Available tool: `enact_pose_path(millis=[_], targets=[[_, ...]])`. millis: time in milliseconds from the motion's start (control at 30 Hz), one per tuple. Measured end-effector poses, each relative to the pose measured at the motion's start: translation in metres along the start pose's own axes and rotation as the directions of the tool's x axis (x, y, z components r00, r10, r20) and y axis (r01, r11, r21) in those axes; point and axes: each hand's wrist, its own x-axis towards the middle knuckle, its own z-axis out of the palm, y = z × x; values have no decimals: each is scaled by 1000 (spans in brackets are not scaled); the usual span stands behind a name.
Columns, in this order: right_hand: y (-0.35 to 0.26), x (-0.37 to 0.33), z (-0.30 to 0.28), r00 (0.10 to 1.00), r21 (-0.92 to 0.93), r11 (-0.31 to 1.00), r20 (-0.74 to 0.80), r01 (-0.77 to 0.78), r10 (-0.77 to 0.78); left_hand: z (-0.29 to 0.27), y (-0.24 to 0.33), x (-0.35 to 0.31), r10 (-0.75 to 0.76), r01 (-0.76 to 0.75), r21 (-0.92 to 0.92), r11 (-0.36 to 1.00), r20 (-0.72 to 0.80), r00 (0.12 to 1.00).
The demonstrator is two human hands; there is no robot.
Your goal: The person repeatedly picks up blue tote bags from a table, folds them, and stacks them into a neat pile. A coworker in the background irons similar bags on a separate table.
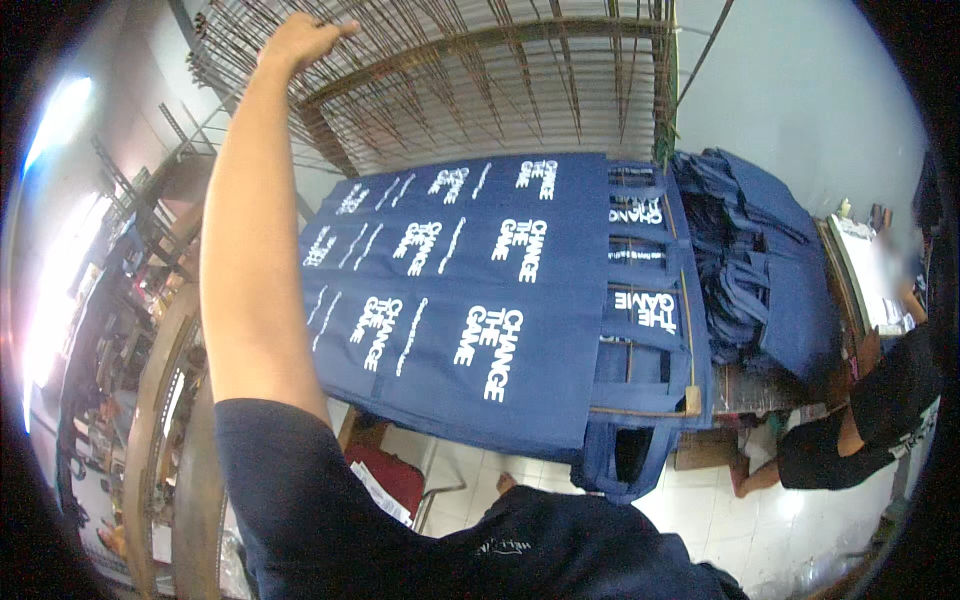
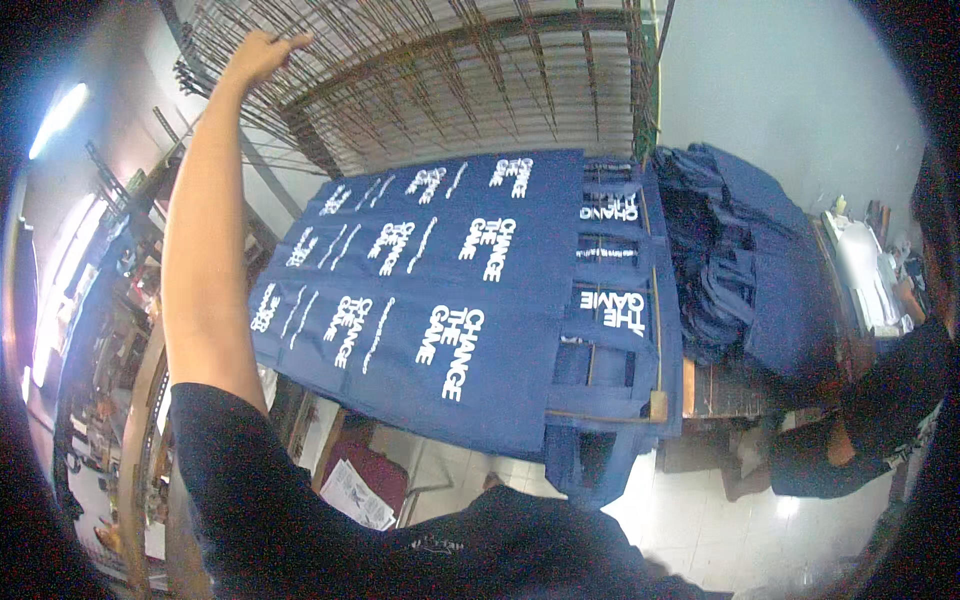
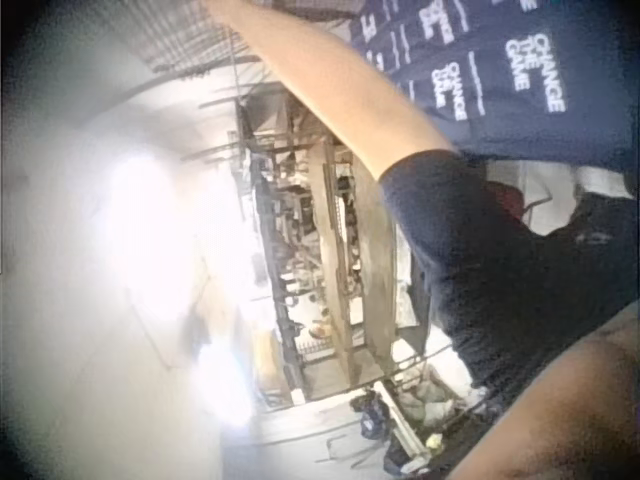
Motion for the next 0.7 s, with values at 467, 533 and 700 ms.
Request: enact_pose_path(millis=[467, 533, 700], targets=[[-65, 153, -38, 836, 126, 900, -440, 418, -327, 1, 25, -4, -53, 56, -68, 996, 47, 998], [-118, 151, -24, 638, -114, 779, -508, 616, -579, -26, 36, -30, -63, 63, 8, 998, 19, 998], [-149, 109, 34, 871, -100, 878, -117, 468, -477, -28, 24, -39, -98, 98, 54, 994, -4, 995]])
